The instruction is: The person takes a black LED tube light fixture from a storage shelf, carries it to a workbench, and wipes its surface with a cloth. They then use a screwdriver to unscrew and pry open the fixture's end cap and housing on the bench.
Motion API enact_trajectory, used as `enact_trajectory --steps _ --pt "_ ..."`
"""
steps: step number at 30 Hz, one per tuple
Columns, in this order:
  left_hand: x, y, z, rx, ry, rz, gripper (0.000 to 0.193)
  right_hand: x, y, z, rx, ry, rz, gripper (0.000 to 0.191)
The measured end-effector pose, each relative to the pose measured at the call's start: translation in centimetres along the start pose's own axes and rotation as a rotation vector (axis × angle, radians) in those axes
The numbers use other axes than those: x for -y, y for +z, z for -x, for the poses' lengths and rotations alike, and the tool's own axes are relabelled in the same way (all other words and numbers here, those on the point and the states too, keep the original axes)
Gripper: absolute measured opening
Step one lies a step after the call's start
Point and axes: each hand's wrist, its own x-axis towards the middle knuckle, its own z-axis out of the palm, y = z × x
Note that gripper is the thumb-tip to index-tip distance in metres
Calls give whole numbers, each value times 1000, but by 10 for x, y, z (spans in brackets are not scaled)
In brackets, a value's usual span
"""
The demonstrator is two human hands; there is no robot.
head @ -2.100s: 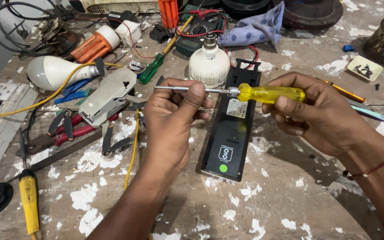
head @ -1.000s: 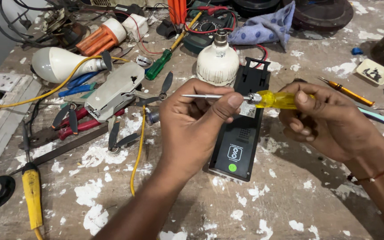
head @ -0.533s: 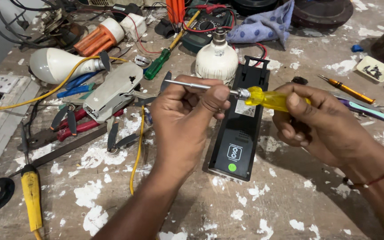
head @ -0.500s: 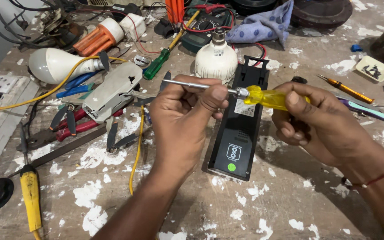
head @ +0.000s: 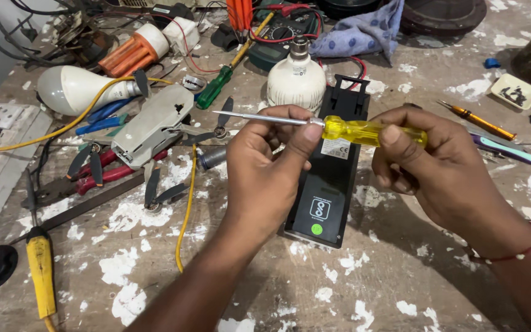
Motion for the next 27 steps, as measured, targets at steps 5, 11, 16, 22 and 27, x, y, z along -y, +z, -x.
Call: enact_trajectory --steps 5,11,16,22,27 --pt "-12 2 0 78 7 37 24 -2 -3 -3 39 163 -117 43" --pt "-14 0 1 86 -98 183 30 5 1 -2 15 334 -73 61" --pt "-7 -2 1 74 -102 121 25 14 11 0 -1 350 -30 65" --pt "-22 -1 -2 141 -153 384 41 18 11 2 -39 376 -143 64" --pt "-24 0 3 232 -143 371 42 17 9 3 -28 298 -200 62"
